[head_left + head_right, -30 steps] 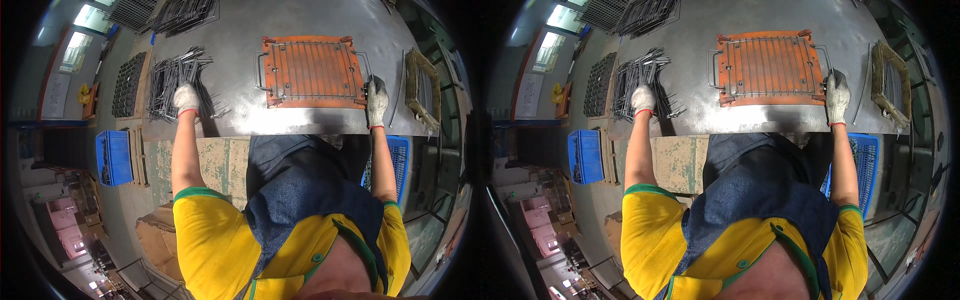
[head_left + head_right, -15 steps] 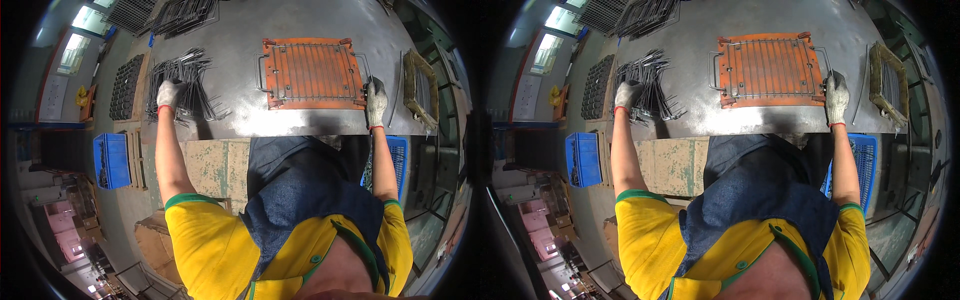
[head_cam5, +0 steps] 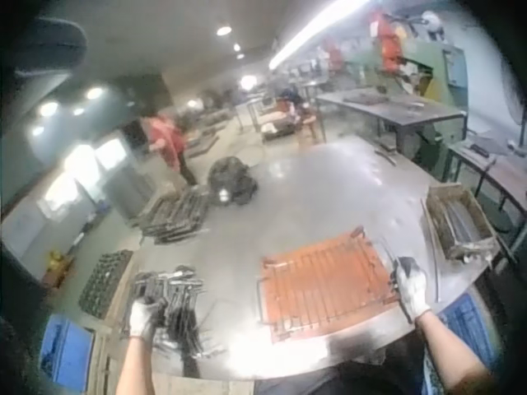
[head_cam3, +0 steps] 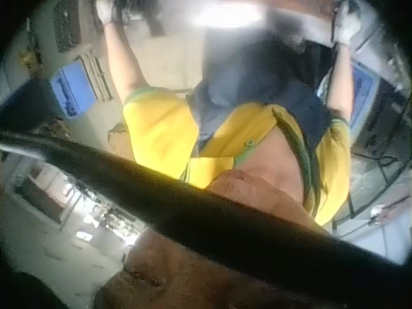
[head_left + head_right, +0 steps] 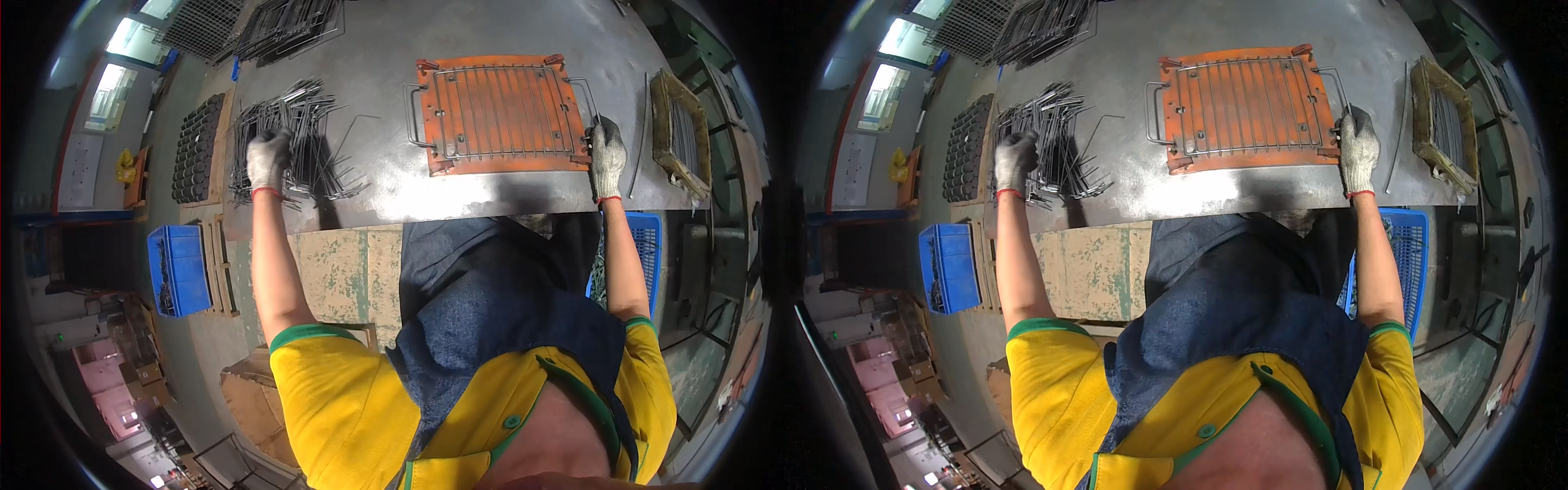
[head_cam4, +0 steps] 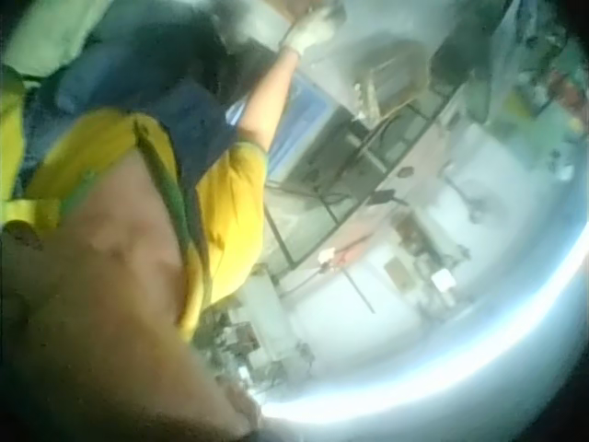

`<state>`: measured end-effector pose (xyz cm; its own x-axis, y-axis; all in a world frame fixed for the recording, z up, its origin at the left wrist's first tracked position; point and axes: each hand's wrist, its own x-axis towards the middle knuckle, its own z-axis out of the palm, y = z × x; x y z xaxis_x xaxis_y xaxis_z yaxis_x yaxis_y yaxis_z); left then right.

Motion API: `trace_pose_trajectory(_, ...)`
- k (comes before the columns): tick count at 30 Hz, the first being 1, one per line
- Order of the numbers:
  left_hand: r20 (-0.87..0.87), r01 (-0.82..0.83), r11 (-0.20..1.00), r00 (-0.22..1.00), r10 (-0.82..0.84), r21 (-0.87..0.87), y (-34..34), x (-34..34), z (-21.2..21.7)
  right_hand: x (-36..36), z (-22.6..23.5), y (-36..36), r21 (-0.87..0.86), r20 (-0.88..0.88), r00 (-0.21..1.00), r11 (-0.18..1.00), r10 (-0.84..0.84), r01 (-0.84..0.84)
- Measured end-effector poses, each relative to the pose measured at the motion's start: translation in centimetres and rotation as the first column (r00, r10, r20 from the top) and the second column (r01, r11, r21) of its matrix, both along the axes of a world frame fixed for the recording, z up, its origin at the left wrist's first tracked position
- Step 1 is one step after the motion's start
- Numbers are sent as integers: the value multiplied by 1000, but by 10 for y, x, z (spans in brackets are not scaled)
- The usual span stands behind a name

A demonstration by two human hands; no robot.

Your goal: The person inserts metal rods into slots on an orange rectangular frame to assemble a wire rack. They repeatedly pick up rods from a pile on the table, place them into the frame, and then move the completed rack aside. The process is repeated for multiple units.

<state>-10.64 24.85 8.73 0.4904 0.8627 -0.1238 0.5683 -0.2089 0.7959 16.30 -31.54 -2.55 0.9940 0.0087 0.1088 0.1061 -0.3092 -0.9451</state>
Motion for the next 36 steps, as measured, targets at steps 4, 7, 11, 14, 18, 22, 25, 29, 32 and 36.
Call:
trace_pose_trajectory(4, 690, 510, 664, 724, 14, -548, -50, 32, 37, -2, 21, -3, -111, -62, 998, 994, 3, -10)
trace_pose_trajectory(7, 717, 629, 648, 673, -179, -429, -143, 77, 27, -3, 41, -10, -364, 77, 993, 930, 89, -55)
trace_pose_trajectory(11, 566, 659, 535, 744, -356, -529, -257, 128, 12, -27, 67, -14, -463, 581, 794, 875, 181, 140)
trace_pose_trajectory(14, 649, 682, 390, 724, -234, -619, -332, 151, 21, -74, 91, -4, 80, -280, 892, 935, 354, -346)
trace_pose_trajectory(18, 638, 675, 302, 736, -224, -673, -371, 190, -10, -103, 73, -3, 59, -54, 939, 940, 339, -335)
trace_pose_trajectory(22, 606, 691, 299, 722, -333, -658, -384, 214, -34, -90, 75, -5, 252, -235, 944, 953, 231, -170)
trace_pose_trajectory(25, 484, 665, 359, 734, -477, -655, -387, 226, -32, -76, 57, -4, 301, -238, 954, 948, 180, -104)
trace_pose_trajectory(29, 128, 725, 591, 664, -737, -354, -387, 242, -32, -64, 51, 0, 91, -259, 955, 988, 147, -128)
trace_pose_trajectory(32, -301, 762, 499, 631, -715, 412, -390, 247, -47, -58, 33, -2, -203, -176, 970, 958, 167, -202)
trace_pose_trajectory(36, -496, 738, 37, 489, -718, 674, -383, 257, -71, -63, 27, -3, -504, 110, 942, 835, 316, -221)
